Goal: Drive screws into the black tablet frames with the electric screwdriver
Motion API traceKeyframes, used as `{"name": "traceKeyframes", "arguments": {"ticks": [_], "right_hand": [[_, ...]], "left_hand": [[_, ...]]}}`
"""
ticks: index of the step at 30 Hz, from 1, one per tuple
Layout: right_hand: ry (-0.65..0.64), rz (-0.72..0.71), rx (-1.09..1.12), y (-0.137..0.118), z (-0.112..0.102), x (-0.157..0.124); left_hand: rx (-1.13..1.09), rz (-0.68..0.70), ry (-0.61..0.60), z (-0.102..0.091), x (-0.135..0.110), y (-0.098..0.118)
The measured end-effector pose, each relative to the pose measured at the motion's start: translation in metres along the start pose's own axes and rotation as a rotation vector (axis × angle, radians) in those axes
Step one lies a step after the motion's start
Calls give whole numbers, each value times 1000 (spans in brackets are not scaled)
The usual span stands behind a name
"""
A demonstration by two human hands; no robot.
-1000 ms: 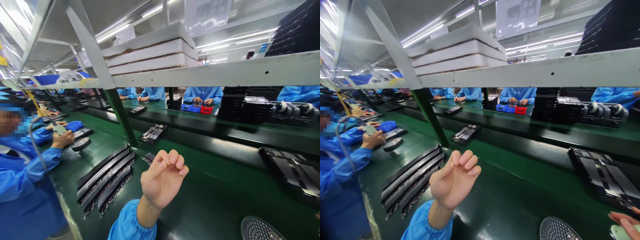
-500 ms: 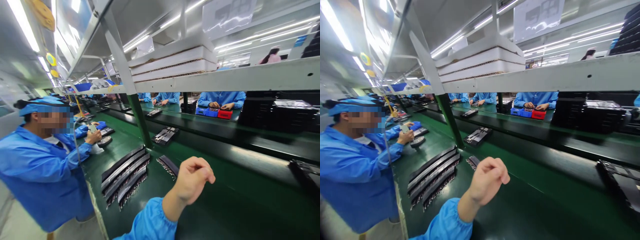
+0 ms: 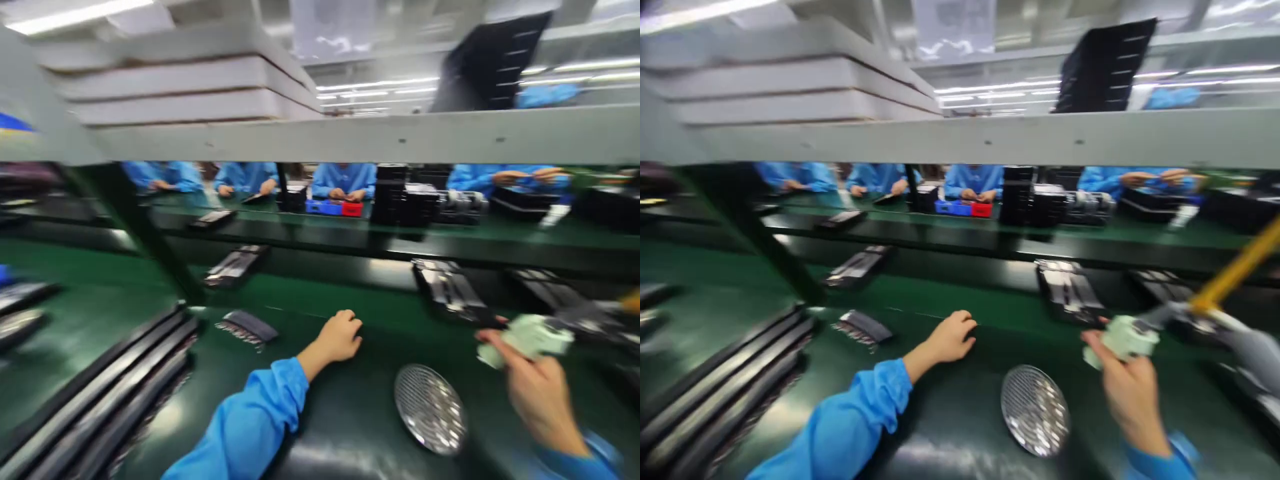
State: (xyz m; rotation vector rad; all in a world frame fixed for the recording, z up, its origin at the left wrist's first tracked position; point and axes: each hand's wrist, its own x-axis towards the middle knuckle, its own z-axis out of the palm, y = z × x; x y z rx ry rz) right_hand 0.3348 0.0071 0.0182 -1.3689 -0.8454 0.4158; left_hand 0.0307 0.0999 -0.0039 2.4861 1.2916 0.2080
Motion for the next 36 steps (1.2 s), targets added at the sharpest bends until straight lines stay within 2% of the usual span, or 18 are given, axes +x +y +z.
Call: {"name": "traceKeyframes", "arguments": {"ticks": [1, 3, 8, 13, 17, 20, 24, 27, 30, 32, 34, 36], "right_hand": [[0, 33, 16, -2, -14, 0], [1, 70, 60, -4, -26, 1], [12, 51, 158, -8, -18, 6], [-36, 31, 236, -7, -21, 6], [-67, -19, 244, -6, -23, 9], [-73, -29, 253, -8, -23, 12], [-75, -5, 271, -11, -23, 13], [-83, 19, 294, -10, -25, 10], [-67, 71, 293, -3, -26, 10], [-39, 107, 294, 3, -26, 12], [-19, 121, 293, 6, -27, 13], [-8, 135, 260, 6, -28, 13]], "left_hand": [[4, 42, -7, 6, 15, 6], [11, 110, -7, 17, 47, 23], [60, 223, 11, 39, 120, 81], [141, 326, -40, 42, 185, 122], [217, 378, -127, 33, 213, 131], [260, 365, -128, 24, 211, 128], [286, 283, -57, 2, 180, 107], [312, 183, -27, -27, 131, 81], [361, 73, -2, -58, 59, 56], [401, 5, 9, -66, 0, 44], [438, -53, 6, -57, -63, 34], [460, -95, -20, -34, -122, 26]]}}
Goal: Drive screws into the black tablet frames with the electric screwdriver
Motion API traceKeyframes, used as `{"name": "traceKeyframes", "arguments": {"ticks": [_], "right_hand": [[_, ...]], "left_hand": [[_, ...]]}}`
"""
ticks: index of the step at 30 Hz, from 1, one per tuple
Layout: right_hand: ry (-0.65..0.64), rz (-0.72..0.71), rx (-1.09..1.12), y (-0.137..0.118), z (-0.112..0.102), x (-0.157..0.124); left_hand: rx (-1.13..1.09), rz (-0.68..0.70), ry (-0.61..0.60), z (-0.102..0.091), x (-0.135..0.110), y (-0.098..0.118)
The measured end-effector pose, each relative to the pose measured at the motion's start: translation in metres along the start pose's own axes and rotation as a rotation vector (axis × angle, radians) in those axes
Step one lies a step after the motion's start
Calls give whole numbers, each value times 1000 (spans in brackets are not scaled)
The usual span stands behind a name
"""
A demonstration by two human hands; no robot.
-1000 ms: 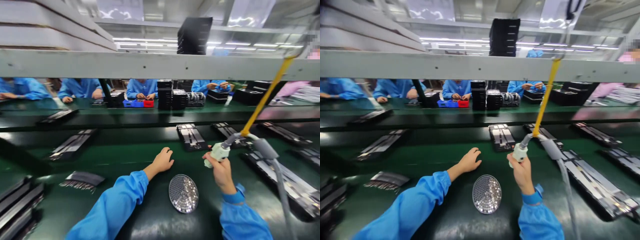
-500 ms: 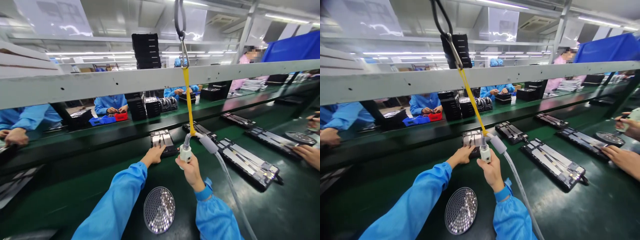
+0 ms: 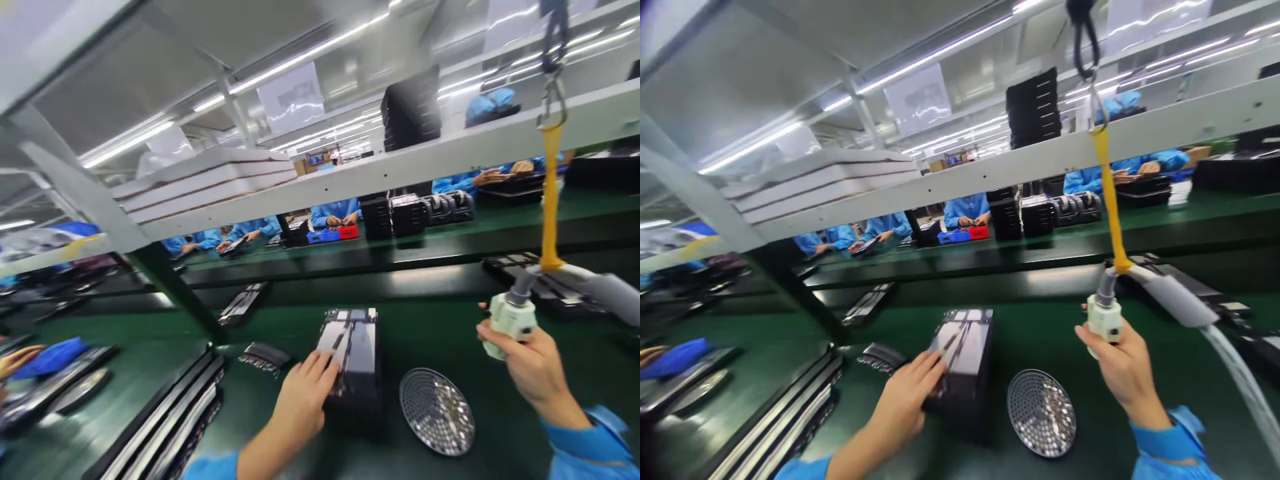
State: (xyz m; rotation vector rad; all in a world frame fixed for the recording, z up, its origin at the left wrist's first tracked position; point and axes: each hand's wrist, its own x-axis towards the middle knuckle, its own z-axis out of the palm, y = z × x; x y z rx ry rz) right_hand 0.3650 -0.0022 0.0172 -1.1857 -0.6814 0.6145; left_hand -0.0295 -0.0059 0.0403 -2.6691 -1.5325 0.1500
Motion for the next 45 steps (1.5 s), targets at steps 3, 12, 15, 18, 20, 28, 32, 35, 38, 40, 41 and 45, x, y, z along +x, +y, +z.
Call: {"name": "traceKeyframes", "arguments": {"ticks": [3, 12, 15, 18, 20, 28, 32, 35, 38, 40, 41, 45], "right_hand": [[16, -2, -44, -6, -3, -3], [-61, -102, -60, -17, 2, -12], [-58, -96, -66, -15, 1, -12], [-52, -119, -72, -14, 0, -10], [-50, -122, -49, -14, 0, -9], [-67, -117, -24, -23, 4, -13], [-65, -135, -23, -24, 7, -14], [-82, -135, -48, -22, 10, -15], [-103, -132, -44, -21, 12, -16], [-115, -136, -28, -21, 12, -17], [-120, -142, -22, -21, 12, -17], [-142, -161, -20, -19, 9, -16]], "left_hand": [[-84, 71, -60, 36, -65, 0], [-294, -195, 240, 34, -3, -107], [-250, -213, 222, 41, 14, -128], [-225, -229, 193, 49, 13, -131], [-240, -237, 179, 52, 11, -130], [-523, -210, 245, 27, 20, -116], [-727, -153, 249, 16, 45, -69], [-872, -102, 229, 23, 76, -28], [-948, -72, 225, 37, 106, -1], [-944, -46, 245, 46, 120, 9], [-931, -23, 258, 51, 125, 12], [-839, 126, 281, 63, 134, 17]]}}
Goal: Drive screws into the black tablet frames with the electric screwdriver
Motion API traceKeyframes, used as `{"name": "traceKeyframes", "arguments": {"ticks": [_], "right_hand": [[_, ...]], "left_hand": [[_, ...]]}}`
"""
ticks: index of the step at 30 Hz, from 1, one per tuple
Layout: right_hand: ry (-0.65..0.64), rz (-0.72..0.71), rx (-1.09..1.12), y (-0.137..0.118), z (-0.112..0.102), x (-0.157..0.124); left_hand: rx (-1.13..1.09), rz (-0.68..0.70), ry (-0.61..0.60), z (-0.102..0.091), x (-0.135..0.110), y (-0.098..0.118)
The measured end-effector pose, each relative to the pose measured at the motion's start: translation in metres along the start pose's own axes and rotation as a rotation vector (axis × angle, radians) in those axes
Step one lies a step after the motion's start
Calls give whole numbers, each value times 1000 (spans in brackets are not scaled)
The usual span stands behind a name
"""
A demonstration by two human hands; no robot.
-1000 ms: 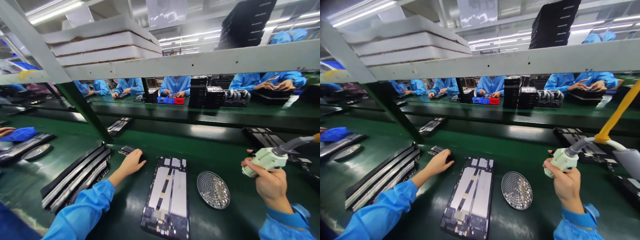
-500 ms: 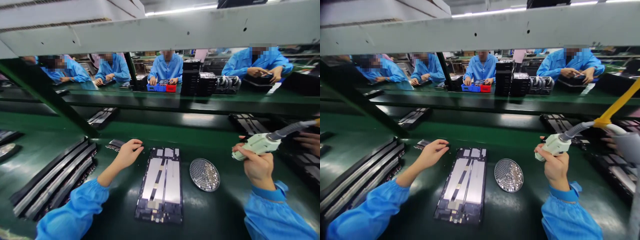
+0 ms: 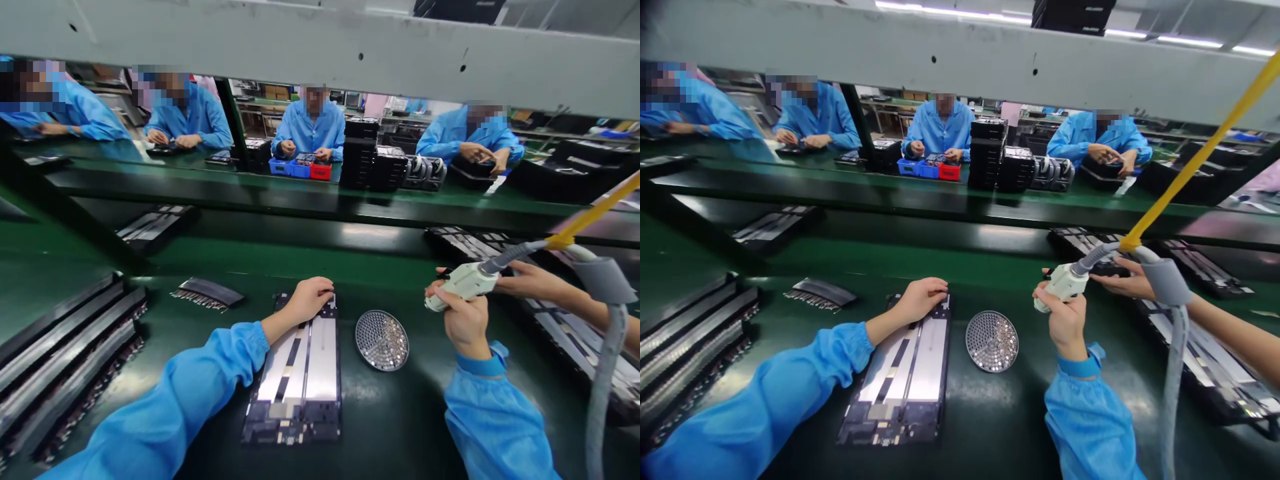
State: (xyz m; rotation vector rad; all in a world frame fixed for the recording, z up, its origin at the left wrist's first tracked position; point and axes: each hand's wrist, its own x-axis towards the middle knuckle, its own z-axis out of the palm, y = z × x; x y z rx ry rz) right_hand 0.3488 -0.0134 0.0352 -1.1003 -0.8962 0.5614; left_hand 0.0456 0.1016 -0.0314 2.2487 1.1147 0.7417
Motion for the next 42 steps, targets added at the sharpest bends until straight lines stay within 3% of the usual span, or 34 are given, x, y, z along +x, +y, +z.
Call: {"name": "traceKeyframes", "arguments": {"ticks": [4, 10, 18, 23, 28, 34, 42], "right_hand": [[2, 7, 10, 2, -1, -1], [15, 26, 2, -3, 2, -4], [6, -57, 1, -28, 21, -9], [-160, -40, 135, -46, 39, -41], [-288, 65, 141, -37, 58, -76], [-256, 129, 67, -17, 72, -94], [-226, 161, 59, -17, 77, -101]], "left_hand": [[119, 158, -64, 0, 2, -2], [319, 380, -249, -17, -9, 11], [503, 403, -417, -31, -20, 14], [582, 409, -353, -16, -68, 35], [575, 475, -257, -2, -119, 59], [646, 334, -302, -10, -115, 75], [690, 339, -272, -6, -122, 78]]}}
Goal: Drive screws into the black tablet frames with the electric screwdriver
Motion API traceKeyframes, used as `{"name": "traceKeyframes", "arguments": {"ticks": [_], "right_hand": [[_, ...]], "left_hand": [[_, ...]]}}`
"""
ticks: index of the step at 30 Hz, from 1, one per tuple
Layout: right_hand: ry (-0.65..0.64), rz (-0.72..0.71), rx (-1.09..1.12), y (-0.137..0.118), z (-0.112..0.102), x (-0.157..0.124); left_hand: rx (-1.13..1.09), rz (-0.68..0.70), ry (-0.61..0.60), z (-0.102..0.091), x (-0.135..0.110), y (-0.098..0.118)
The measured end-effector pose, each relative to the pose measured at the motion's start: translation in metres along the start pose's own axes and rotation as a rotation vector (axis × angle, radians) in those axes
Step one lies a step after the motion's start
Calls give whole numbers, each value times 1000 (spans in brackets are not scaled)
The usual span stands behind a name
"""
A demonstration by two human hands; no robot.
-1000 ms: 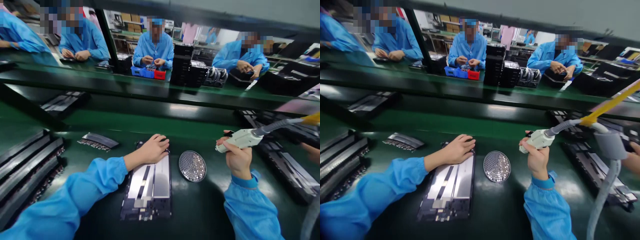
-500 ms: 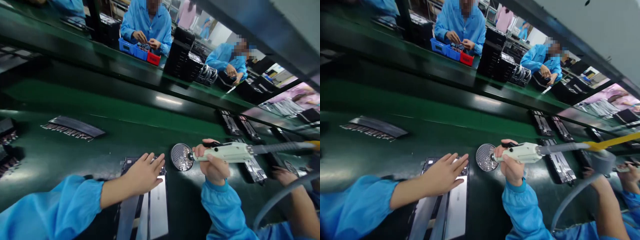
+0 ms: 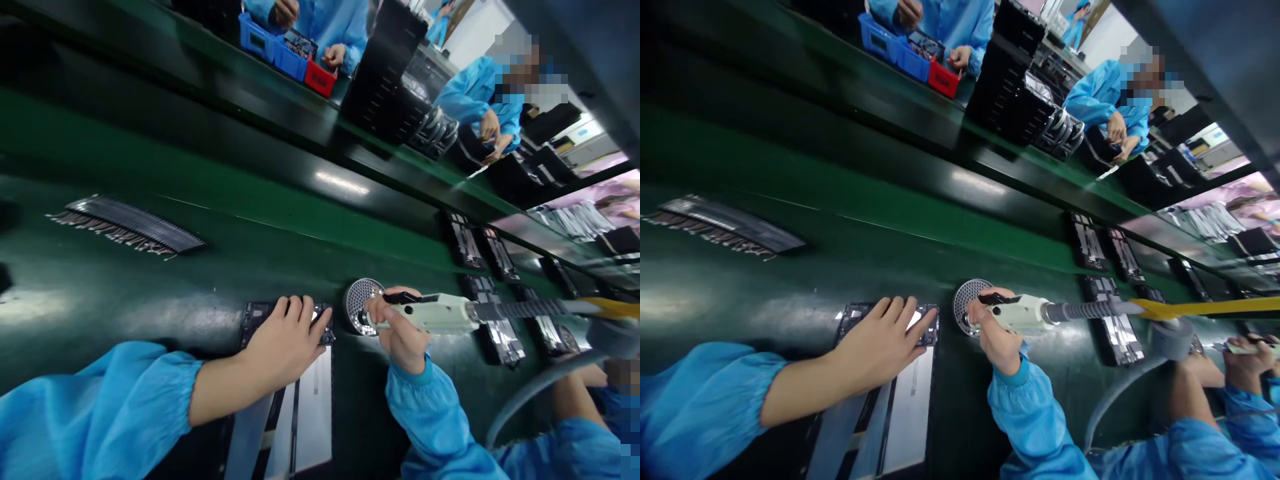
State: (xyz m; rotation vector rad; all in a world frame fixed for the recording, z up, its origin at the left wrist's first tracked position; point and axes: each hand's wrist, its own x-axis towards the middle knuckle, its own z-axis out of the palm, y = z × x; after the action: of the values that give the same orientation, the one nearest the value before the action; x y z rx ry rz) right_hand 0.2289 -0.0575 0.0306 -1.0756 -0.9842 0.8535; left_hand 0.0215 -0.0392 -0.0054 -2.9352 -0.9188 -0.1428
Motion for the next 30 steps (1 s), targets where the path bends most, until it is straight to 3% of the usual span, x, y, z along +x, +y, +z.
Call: {"name": "traceKeyframes", "arguments": {"ticks": [13, 22, 30], "right_hand": [[-18, -14, -18, 6, -1, -1], [-52, -55, -5, 9, 0, -3], [-103, -174, -70, -23, 6, -2]], "left_hand": [[-86, 33, 103, 3, 1, 3], [-110, 40, 96, 3, -1, 6], [-164, 73, 178, 9, -2, 5]]}}
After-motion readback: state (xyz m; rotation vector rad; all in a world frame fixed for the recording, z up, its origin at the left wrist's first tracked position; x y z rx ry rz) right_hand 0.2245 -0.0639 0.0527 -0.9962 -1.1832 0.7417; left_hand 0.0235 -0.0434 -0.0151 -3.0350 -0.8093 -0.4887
